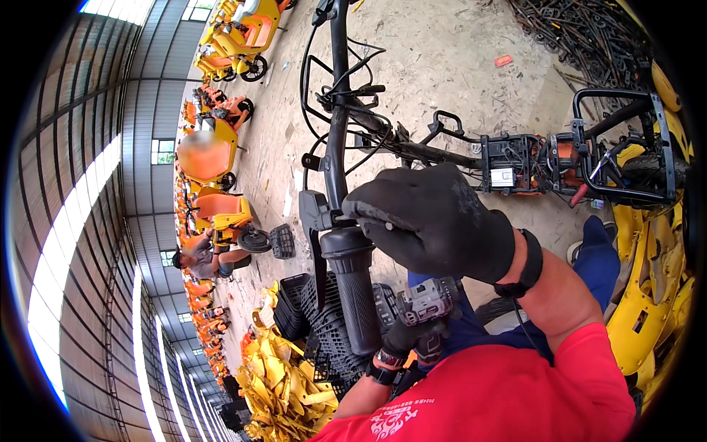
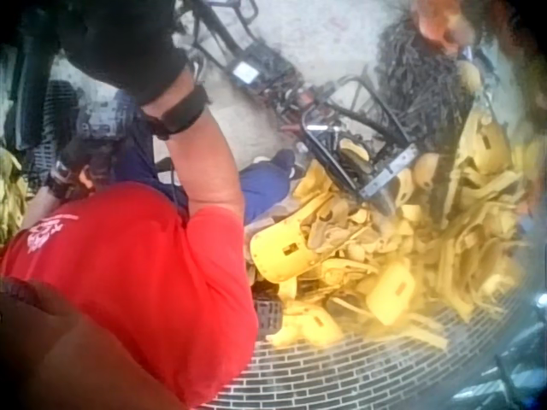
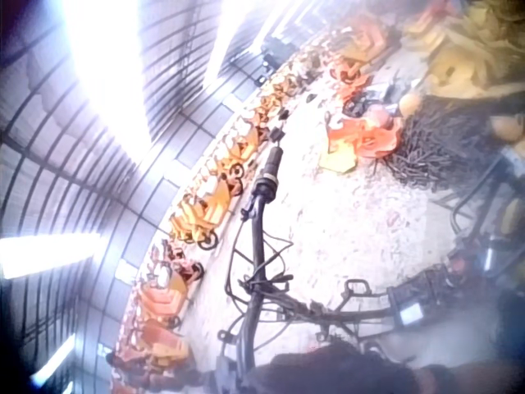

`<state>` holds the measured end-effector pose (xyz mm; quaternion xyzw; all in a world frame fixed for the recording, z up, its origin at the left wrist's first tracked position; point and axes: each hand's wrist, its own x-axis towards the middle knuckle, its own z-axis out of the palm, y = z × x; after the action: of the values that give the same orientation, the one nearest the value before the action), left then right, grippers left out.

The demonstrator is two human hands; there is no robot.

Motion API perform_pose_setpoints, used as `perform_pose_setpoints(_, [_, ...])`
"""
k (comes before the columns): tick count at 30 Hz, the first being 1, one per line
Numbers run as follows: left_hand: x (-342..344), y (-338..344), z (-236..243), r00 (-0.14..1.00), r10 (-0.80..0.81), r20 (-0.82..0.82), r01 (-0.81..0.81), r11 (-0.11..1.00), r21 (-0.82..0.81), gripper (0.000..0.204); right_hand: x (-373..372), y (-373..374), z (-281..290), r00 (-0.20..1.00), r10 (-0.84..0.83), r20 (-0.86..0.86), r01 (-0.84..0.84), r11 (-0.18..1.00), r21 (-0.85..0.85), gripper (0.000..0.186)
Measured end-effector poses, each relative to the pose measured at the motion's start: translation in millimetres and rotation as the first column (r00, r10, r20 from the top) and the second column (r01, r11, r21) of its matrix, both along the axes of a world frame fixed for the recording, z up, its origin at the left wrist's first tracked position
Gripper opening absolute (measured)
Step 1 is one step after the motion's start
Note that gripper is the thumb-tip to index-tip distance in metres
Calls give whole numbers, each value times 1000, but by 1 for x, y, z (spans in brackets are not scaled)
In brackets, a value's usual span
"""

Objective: The person uses a socket wrench and then an electric screwdriver to remove bolts from the metal frame of a scooter.

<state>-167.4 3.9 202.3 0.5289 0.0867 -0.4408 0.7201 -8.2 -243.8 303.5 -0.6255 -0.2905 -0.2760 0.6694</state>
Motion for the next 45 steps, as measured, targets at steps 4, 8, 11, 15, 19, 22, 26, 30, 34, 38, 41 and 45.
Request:
perform_pose_setpoints(4, [-3,5,-7,1000,-10,-3,10,999,41,54,-4,6,0,992,53,-117,-51,999,19,22])
perform_pose_setpoints(8, [-3,0,-2,1000,-10,19,9,998,56,53,-2,6,2,989,65,-134,-59,997,51,21])
perform_pose_setpoints(11, [-2,0,-6,1000,15,3,-15,1000,24,55,1,-4,-3,998,-20,-53,20,1000,13,18])
perform_pose_setpoints(15, [3,-10,-6,999,41,-30,-39,998,53,82,-5,-25,-41,980,16,-200,10,992,129,14])
perform_pose_setpoints(19, [4,-15,-6,995,70,-75,-64,995,75,87,-25,-53,-86,879,152,-451,-98,985,140,17])
perform_pose_setpoints(22, [5,-26,-1,993,82,-79,-74,992,98,86,-32,-69,-128,771,248,-587,-173,968,181,19])
perform_pose_setpoints(26, [12,-40,-3,997,57,-54,-48,986,160,81,-37,-84,-173,512,488,-707,-210,869,448,22])
perform_pose_setpoints(30, [13,-51,-3,999,-36,-41,47,954,295,70,-41,-102,-198,342,556,-758,-140,828,544,17])
perform_pose_setpoints(34, [26,-81,2,1000,-13,-20,18,969,245,48,-51,-110,-231,290,522,-802,-198,852,484,15])
perform_pose_setpoints(38, [28,-94,-6,1000,6,-19,-1,969,248,53,-48,-120,-223,290,568,-770,-249,822,512,14])
perform_pose_setpoints(41, [29,-107,-6,999,-16,-34,24,961,276,61,-49,-121,-214,340,559,-756,-263,828,495,14])
perform_pose_setpoints(45, [27,-112,-10,999,-37,-29,44,963,264,63,-52,-117,-225,411,529,-742,-244,848,470,16])
